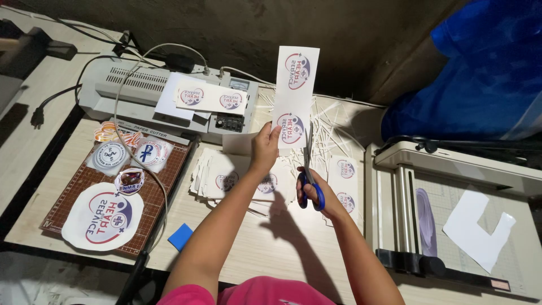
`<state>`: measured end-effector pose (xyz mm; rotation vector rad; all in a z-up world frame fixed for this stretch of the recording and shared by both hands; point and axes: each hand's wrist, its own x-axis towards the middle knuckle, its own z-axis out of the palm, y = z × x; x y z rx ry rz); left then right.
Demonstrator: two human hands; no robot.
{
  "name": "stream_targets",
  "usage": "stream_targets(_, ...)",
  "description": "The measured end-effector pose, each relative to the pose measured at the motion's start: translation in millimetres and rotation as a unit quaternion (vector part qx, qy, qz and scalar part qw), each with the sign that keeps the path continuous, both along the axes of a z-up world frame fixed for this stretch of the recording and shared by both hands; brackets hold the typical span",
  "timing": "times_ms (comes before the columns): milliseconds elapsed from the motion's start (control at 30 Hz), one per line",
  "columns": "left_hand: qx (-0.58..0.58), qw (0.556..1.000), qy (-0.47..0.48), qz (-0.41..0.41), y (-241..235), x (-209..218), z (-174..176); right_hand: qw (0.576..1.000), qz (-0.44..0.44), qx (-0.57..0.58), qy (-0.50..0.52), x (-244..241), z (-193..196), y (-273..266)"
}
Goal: The person uses blue-handled scissors to cut circular stickers from a sheet of white paper. They hold the paper with one hand and carefully trim around the printed designs, placing the cut pieces on the table.
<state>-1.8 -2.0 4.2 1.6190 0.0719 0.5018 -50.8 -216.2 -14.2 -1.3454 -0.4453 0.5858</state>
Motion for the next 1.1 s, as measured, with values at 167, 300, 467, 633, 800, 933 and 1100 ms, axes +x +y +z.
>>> stream_targets(167, -0.011, 1.0, 0.008, -0.003, -1.6, -0.9, 0.9, 1.0, -0.025, 0.006, 0.008, -5.1, 0.0, 3.5)
stream_targets(300, -0.001, 1.0, 0.011, 0.006, -2.7, 0.1, -1.4, 0.996, -0.076, -0.024, 0.026, -9.1, -4.9, 7.6)
stream_targets(467, -0.022, 1.0, 0.006, -0.002, -3.8, -1.9, 1.8, 0.995, -0.097, -0.016, 0.033, -12.3, -2.7, 11.9)
stream_targets(633, -0.004, 1.0, 0.001, -0.01, -7.8, -1.6, -13.9, 0.995, -0.094, -0.007, 0.041, 1.9, -6.5, 7.0)
stream_targets(800, 0.014, 0.999, 0.013, -0.041, -9.6, -6.5, -16.5, 0.994, -0.108, 0.013, 0.021, 10.2, -3.8, 4.5)
stream_targets(933, -0.001, 0.998, 0.029, -0.053, -10.6, -14.1, -3.2, 0.991, -0.131, -0.013, -0.001, -0.3, 11.7, 13.7)
stream_targets(1100, -0.033, 0.996, 0.051, -0.07, -11.3, -20.1, 8.8, 0.988, -0.148, -0.024, 0.02, -4.6, 19.3, 18.9)
